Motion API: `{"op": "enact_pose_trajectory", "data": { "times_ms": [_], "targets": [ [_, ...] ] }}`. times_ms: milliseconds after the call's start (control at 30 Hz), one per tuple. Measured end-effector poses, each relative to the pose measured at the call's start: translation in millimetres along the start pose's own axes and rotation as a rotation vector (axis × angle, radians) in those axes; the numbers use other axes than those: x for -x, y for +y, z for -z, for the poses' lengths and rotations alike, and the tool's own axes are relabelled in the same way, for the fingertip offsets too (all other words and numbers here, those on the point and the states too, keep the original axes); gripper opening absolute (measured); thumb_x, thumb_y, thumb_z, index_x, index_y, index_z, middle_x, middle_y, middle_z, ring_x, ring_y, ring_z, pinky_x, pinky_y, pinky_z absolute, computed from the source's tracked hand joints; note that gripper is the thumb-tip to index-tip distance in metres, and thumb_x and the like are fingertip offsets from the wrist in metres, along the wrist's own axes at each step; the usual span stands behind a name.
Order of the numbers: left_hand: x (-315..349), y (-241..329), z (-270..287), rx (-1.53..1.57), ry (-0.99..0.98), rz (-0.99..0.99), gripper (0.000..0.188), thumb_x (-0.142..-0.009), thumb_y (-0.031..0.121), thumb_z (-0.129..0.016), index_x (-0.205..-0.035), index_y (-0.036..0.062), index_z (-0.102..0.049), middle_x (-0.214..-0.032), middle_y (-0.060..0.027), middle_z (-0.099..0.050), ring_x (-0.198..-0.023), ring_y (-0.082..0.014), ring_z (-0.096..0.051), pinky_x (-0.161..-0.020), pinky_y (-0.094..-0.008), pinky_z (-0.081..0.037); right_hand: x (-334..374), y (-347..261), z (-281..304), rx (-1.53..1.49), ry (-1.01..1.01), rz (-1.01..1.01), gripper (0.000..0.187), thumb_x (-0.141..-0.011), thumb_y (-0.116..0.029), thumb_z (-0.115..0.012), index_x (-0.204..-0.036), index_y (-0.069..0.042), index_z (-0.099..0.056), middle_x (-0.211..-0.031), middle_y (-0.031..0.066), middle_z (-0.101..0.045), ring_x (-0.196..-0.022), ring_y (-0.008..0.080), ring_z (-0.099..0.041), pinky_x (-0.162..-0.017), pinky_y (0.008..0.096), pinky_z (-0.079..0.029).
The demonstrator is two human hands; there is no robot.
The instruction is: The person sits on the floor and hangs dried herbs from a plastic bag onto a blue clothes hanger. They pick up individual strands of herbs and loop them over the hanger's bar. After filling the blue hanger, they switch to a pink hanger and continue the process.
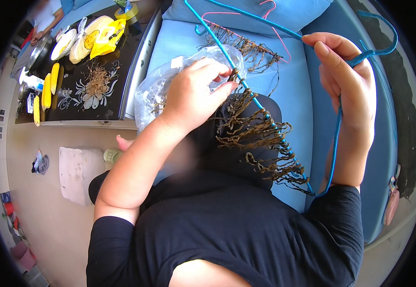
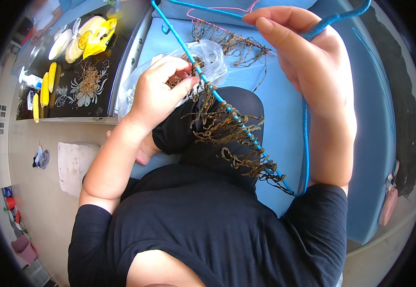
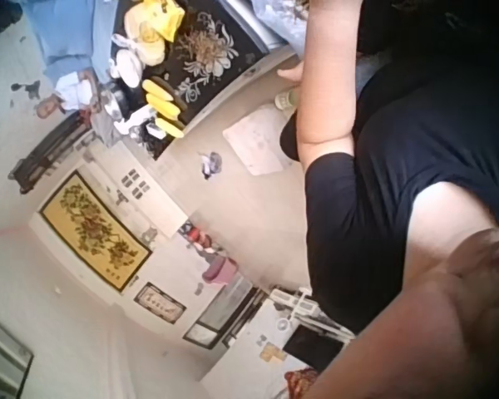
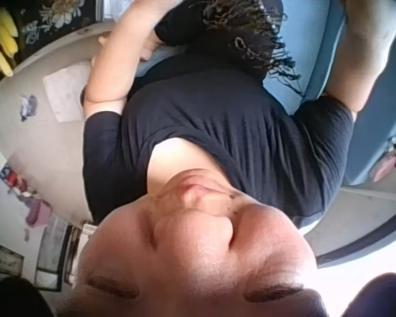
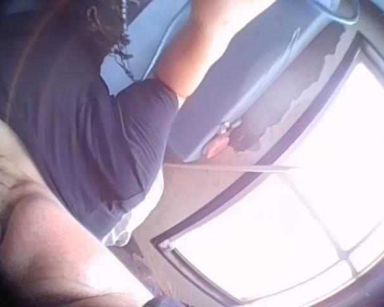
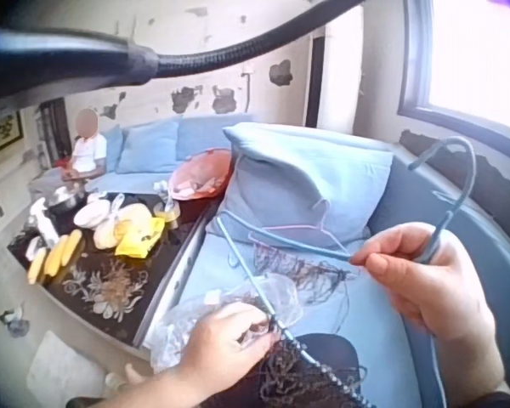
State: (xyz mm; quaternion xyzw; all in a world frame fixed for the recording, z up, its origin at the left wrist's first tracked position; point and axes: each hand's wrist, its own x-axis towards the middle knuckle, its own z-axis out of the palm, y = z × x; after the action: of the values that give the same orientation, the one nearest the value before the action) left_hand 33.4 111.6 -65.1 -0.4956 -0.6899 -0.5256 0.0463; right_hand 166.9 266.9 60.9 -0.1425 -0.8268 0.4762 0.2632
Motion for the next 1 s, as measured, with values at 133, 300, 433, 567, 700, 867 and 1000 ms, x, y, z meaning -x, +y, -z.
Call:
{"op": "enact_pose_trajectory", "data": {
  "times_ms": [133,300,433,567,700,867,1000],
  "targets": [
    [2,3,2,-0.115,0.085,-0.069,0.013,-0.069,0.000,-0.067,-0.078,0.0004,-0.057,-0.075,-0.0064,-0.057,-0.059,-0.0140,-0.055,-0.051,-0.0227,-0.044,2,-10,-7,0.028,-0.012,-0.015,0.022,-0.085,-0.018,-0.054,-0.095,0.001,-0.062,-0.046,-0.0075,-0.038,-0.037,-0.0008,-0.027,-0.037,0.0163,-0.016],
    [5,3,10,-0.155,0.115,-0.158,0.011,-0.070,-0.003,-0.065,-0.078,-0.0001,-0.058,-0.070,-0.0076,-0.055,-0.058,-0.0168,-0.054,-0.051,-0.0252,-0.043,0,-8,-11,-0.019,-0.057,-0.004,0.022,-0.086,-0.016,-0.052,-0.095,0.001,-0.062,-0.045,-0.0083,-0.038,-0.037,-0.0014,-0.027,-0.036,0.0162,-0.015],
    [6,1,21,-0.067,0.055,-0.117,0.009,-0.070,0.009,-0.068,-0.074,0.0068,-0.059,-0.070,-0.0048,-0.057,-0.058,-0.0229,-0.056,-0.050,-0.0315,-0.044,0,-10,-13,0.020,-0.094,-0.009,0.022,-0.086,-0.015,-0.050,-0.096,0.001,-0.062,-0.045,-0.0084,-0.038,-0.037,-0.0017,-0.027,-0.035,0.0161,-0.015],
    [11,-1,24,0.079,0.064,-0.042,0.011,-0.069,0.003,-0.068,-0.074,0.0056,-0.058,-0.067,-0.0049,-0.055,-0.063,-0.0215,-0.051,-0.054,-0.0303,-0.041,1,-17,-16,0.060,-0.113,-0.024,0.021,-0.087,-0.015,-0.050,-0.096,0.000,-0.062,-0.045,-0.0089,-0.038,-0.037,-0.0020,-0.027,-0.036,0.0161,-0.015],
    [14,-2,25,0.112,0.048,-0.022,0.010,-0.070,0.002,-0.067,-0.075,0.0036,-0.059,-0.068,-0.0060,-0.056,-0.061,-0.0218,-0.053,-0.055,-0.0308,-0.043,2,-14,-22,0.058,-0.101,-0.071,0.021,-0.087,-0.015,-0.050,-0.097,-0.001,-0.062,-0.046,-0.0100,-0.037,-0.038,-0.0029,-0.026,-0.036,0.0163,-0.015],
    [15,3,26,-0.006,0.016,-0.012,0.007,-0.073,0.003,-0.064,-0.078,0.0018,-0.060,-0.070,-0.0069,-0.058,-0.063,-0.0198,-0.059,-0.057,-0.0275,-0.047,3,-16,-24,0.000,-0.146,-0.078,0.021,-0.087,-0.015,-0.050,-0.098,-0.001,-0.062,-0.047,-0.0107,-0.036,-0.038,-0.0033,-0.026,-0.036,0.0162,-0.015],
    [19,7,20,0.153,0.020,0.219,0.008,-0.073,0.004,-0.063,-0.080,0.0022,-0.059,-0.076,-0.0068,-0.060,-0.066,-0.0162,-0.061,-0.057,-0.0255,-0.048,5,-15,-25,-0.035,-0.137,-0.082,0.023,-0.087,-0.018,-0.051,-0.097,-0.001,-0.061,-0.046,-0.0104,-0.035,-0.038,-0.0028,-0.026,-0.036,0.0164,-0.015]
  ]
}}
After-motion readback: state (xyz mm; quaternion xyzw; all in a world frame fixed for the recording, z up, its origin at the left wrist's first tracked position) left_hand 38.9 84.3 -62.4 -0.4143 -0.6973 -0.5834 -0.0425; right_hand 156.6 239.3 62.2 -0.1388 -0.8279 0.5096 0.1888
